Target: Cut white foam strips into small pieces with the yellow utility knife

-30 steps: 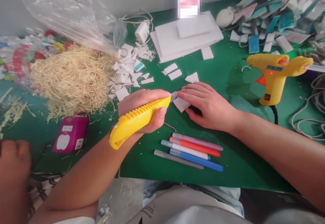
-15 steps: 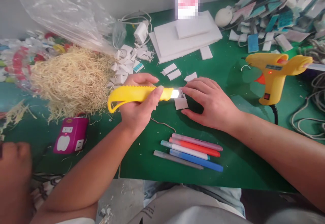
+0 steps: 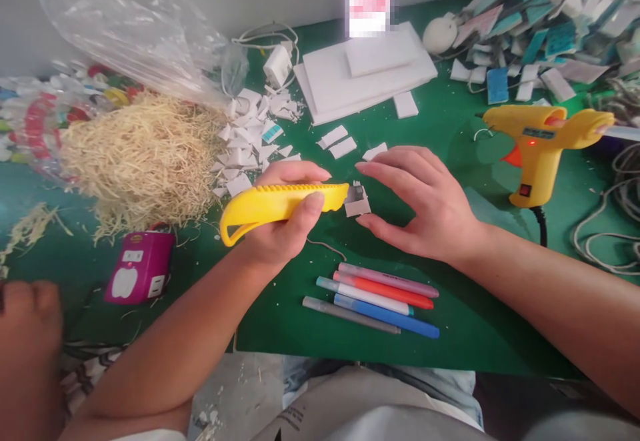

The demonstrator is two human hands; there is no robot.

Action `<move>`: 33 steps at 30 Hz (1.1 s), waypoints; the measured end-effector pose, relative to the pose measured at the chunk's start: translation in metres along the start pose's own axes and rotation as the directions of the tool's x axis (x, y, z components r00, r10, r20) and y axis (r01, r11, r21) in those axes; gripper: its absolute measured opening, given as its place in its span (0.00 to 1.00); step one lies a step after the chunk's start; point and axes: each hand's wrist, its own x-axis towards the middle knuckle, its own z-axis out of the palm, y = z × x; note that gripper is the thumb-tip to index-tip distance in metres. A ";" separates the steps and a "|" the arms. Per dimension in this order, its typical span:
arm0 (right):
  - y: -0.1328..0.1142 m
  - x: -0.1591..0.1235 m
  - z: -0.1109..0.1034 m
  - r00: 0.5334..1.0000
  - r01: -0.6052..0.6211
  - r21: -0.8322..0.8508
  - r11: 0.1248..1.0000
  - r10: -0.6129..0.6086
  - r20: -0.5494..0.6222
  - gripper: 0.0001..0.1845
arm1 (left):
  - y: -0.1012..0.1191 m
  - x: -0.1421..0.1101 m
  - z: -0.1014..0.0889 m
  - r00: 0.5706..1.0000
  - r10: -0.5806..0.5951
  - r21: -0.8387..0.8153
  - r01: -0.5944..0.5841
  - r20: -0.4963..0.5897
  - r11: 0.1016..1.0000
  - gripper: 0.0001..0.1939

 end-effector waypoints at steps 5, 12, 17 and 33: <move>-0.005 0.002 -0.002 1.000 0.021 -0.101 0.995 -0.023 -0.019 0.24 | 0.006 0.000 0.003 0.994 0.058 -0.169 -0.042 0.092 0.985 0.20; -0.009 0.002 -0.001 0.994 0.086 -0.095 0.992 -0.091 -0.059 0.21 | 0.008 -0.007 0.006 0.979 0.045 -0.372 0.033 0.198 0.928 0.27; -0.010 0.000 -0.004 0.988 0.141 -0.079 0.987 -0.145 -0.045 0.20 | 0.009 -0.005 0.008 0.982 0.031 -0.381 0.044 0.188 0.924 0.28; -0.011 0.001 -0.007 0.993 0.114 -0.157 0.981 -0.115 0.002 0.15 | 0.007 0.002 0.013 0.926 -0.010 -0.348 0.151 0.377 0.925 0.37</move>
